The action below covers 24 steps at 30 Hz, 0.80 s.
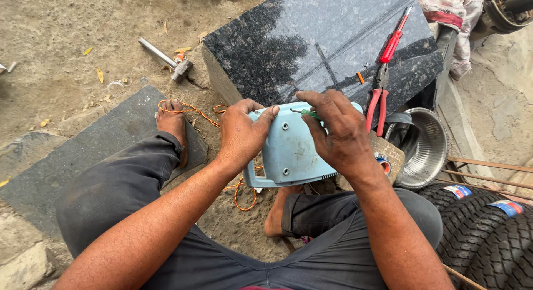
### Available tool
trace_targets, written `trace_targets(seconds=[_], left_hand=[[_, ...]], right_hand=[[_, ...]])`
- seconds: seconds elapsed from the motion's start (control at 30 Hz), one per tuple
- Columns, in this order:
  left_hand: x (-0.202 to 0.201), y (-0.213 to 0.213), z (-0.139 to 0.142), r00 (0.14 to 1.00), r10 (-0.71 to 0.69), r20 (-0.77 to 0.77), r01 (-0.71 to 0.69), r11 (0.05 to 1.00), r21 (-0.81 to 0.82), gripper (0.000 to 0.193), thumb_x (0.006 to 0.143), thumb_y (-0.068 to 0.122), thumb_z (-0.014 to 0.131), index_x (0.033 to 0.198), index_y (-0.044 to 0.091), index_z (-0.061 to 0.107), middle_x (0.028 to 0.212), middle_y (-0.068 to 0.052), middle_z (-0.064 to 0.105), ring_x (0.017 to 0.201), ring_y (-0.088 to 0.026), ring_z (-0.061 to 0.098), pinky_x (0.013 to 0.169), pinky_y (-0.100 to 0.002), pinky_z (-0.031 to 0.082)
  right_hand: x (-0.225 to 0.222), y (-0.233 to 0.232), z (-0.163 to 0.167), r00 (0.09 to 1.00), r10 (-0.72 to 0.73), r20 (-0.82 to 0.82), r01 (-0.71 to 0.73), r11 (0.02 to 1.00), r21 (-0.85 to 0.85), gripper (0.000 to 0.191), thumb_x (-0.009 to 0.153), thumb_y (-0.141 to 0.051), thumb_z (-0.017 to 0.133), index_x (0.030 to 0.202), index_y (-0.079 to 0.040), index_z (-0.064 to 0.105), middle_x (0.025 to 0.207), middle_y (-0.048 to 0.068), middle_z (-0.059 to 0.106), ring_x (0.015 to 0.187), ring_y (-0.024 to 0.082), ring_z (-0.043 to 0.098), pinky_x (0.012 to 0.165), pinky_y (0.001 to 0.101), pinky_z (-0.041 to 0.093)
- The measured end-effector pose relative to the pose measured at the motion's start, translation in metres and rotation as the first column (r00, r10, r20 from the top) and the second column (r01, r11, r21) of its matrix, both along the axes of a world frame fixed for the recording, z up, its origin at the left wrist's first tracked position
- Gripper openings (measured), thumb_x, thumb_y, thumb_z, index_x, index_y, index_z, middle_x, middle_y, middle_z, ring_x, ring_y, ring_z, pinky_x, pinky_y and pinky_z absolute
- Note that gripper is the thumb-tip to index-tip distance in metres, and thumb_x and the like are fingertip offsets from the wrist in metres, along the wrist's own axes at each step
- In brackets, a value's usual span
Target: The person sits on the ground and uses a screwdriver to remove screws from the back of a light blue portable fan. They manipulate the casing and handle the fan while working on the device.
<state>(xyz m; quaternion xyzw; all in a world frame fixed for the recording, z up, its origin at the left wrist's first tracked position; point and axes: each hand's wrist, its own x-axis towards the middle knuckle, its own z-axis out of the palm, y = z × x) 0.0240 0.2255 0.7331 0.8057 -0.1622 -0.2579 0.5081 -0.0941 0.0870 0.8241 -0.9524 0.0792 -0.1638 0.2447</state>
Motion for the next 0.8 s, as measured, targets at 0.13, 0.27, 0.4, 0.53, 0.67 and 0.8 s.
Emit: trace_targets(seconds=[0.13, 0.27, 0.4, 0.53, 0.67, 0.8], left_hand=[[-0.002, 0.004, 0.012, 0.992, -0.103, -0.077, 0.104, 0.995, 0.006, 0.039, 0.080, 0.039, 0.081, 0.083, 0.000, 0.075, 0.075, -0.014, 0.075, 0.070, -0.023, 0.074, 0.068, -0.040, 0.058], [-0.008, 0.004, 0.014, 0.877, -0.189, -0.441, 0.184, 0.981, -0.056, 0.046, 0.079, 0.037, 0.081, 0.090, -0.005, 0.067, 0.079, -0.018, 0.074, 0.068, -0.033, 0.075, 0.061, -0.050, 0.060], [-0.014, 0.010, 0.009, 0.961, -0.276, 0.010, 0.273, 0.943, -0.192, 0.041, 0.075, 0.035, 0.083, 0.093, -0.001, 0.073, 0.086, -0.021, 0.073, 0.081, -0.038, 0.073, 0.075, -0.047, 0.057], [-0.020, 0.023, 0.006, 0.946, -0.323, -0.025, 0.318, 0.941, -0.117, 0.039, 0.081, 0.034, 0.080, 0.093, -0.001, 0.069, 0.087, -0.026, 0.072, 0.088, -0.044, 0.071, 0.081, -0.051, 0.054], [-0.015, 0.031, 0.003, 0.935, -0.354, -0.024, 0.349, 0.930, -0.112, 0.039, 0.084, 0.031, 0.077, 0.090, -0.005, 0.065, 0.091, -0.027, 0.070, 0.089, -0.045, 0.068, 0.083, -0.054, 0.051], [-0.006, 0.033, 0.000, 0.946, -0.324, -0.015, 0.320, 0.939, -0.123, 0.039, 0.083, 0.030, 0.077, 0.092, -0.006, 0.065, 0.090, -0.026, 0.069, 0.089, -0.045, 0.067, 0.083, -0.054, 0.051]], right_hand=[[-0.015, -0.002, 0.017, 0.999, 0.014, -0.039, -0.020, 0.988, -0.154, 0.026, 0.089, -0.004, 0.081, 0.109, -0.006, 0.066, 0.099, 0.009, 0.066, 0.089, 0.028, 0.068, 0.078, 0.0391, 0.055], [-0.029, -0.005, 0.030, 0.978, 0.105, -0.179, -0.153, 0.949, -0.276, 0.027, 0.082, -0.006, 0.080, 0.104, -0.003, 0.064, 0.102, 0.013, 0.064, 0.098, 0.034, 0.065, 0.086, 0.0424, 0.054], [-0.031, -0.004, 0.031, 0.938, 0.178, -0.297, -0.287, 0.879, -0.382, 0.026, 0.084, 0.003, 0.074, 0.108, -0.003, 0.065, 0.102, 0.012, 0.063, 0.097, 0.032, 0.064, 0.087, 0.0419, 0.054], [-0.026, 0.000, 0.025, 0.918, 0.232, -0.322, -0.359, 0.833, -0.422, 0.032, 0.081, 0.002, 0.073, 0.111, -0.003, 0.067, 0.100, 0.011, 0.063, 0.092, 0.032, 0.063, 0.082, 0.0428, 0.054], [-0.014, 0.004, 0.016, 0.908, 0.246, -0.340, -0.377, 0.835, -0.402, 0.026, 0.085, -0.002, 0.078, 0.109, -0.003, 0.067, 0.095, 0.010, 0.061, 0.085, 0.029, 0.062, 0.076, 0.0426, 0.052], [0.000, 0.006, 0.007, 0.910, 0.218, -0.353, -0.335, 0.888, -0.314, 0.025, 0.087, -0.003, 0.079, 0.107, -0.001, 0.064, 0.093, 0.010, 0.064, 0.084, 0.028, 0.063, 0.074, 0.0405, 0.053]])
